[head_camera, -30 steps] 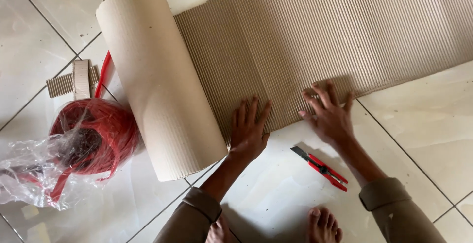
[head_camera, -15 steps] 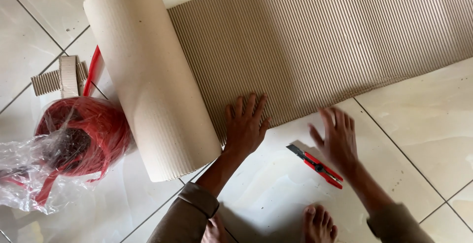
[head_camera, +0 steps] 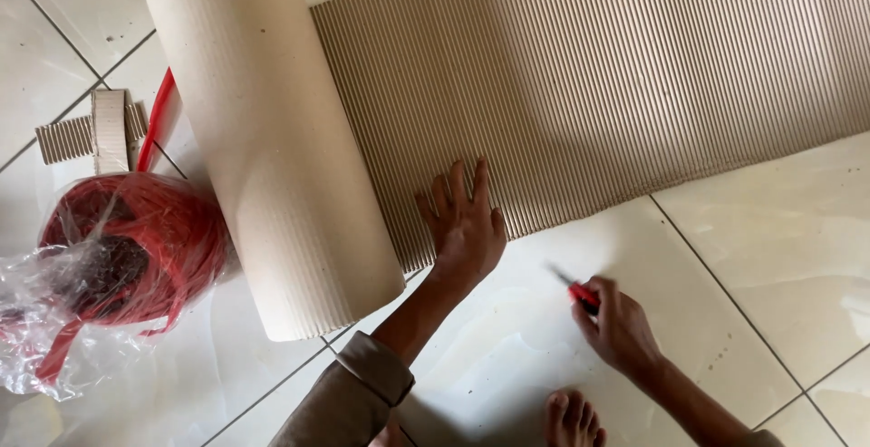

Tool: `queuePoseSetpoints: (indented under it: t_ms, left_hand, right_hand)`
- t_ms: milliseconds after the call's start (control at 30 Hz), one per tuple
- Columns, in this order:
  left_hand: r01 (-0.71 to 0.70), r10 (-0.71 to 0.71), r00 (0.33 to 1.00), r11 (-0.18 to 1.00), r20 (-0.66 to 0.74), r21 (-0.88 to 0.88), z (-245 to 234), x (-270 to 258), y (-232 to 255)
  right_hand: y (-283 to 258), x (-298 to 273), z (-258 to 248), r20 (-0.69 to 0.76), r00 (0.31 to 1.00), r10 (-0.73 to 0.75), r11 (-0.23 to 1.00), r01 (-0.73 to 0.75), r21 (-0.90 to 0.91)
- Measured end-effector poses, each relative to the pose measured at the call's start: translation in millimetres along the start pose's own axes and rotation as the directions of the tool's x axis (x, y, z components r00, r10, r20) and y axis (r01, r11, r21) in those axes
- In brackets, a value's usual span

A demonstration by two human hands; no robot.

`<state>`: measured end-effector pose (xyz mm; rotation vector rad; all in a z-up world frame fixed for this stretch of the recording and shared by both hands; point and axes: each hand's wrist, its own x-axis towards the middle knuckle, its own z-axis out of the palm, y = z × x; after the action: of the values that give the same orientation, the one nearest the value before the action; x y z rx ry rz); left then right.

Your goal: Unrolling a large roll of corrugated cardboard and cutting it into smaller sheets using a utility knife on the floor.

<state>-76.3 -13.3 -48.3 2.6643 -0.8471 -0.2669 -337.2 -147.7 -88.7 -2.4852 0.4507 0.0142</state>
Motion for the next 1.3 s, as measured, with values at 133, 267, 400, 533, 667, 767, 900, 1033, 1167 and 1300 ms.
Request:
queuePoseSetpoints:
  t_ms: [133,267,400,533,667,767,900,1033,1167,1300]
  left_hand:
    - [0.076,-0.038,0.974,0.983,0.223,-0.165,-29,64,-5]
    - [-0.038,0.024,0.984,0.996,0.175,0.081,-30,148,-50]
    - [-0.091,0.06,0.991,0.96,0.121,0.263,-16,222,-97]
    - [-0.104,0.158,0.969,0.959,-0.191,0.265,-2,238,-110]
    - [-0.068,0.136,0.944,0.972,-0.301,0.224,-3,244,-109]
    - [-0.024,0.098,0.948,0.971,-0.303,0.24,-4,246,-105]
    - [-0.011,0.052,0.96,0.989,-0.277,0.148,0,247,-105]
    - [-0.013,0.066,0.942,0.987,-0.33,0.161,2,251,-106]
    - [-0.017,0.084,0.933,0.982,-0.351,0.189,1,248,-105]
    - [-0.023,0.1,0.915,0.98,-0.392,0.195,0,249,-105]
  right_hand:
    - [-39,72,-51,0.096,0.92,0.38,0.894,-0.392,0.217]
    - [-40,134,-74,0.15,0.923,0.355,0.899,-0.381,0.215]
    - [-63,205,-89,0.204,0.942,0.267,0.93,-0.307,0.2]
    - [-87,278,-73,0.176,0.969,0.175,0.958,-0.209,0.197]
    - [-112,352,-55,0.062,0.998,0.026,0.98,-0.038,0.195]
    - [-112,393,-44,-0.074,0.982,-0.172,0.978,0.179,0.105]
    - [-116,423,-26,-0.131,0.974,-0.183,0.983,0.186,0.005]
    - [-115,432,-19,-0.099,0.983,-0.155,0.984,0.145,-0.107]
    - [-124,430,-21,-0.076,0.992,-0.104,0.979,0.089,-0.183]
    - [-134,428,-29,-0.05,0.997,-0.065,0.98,0.055,-0.19]
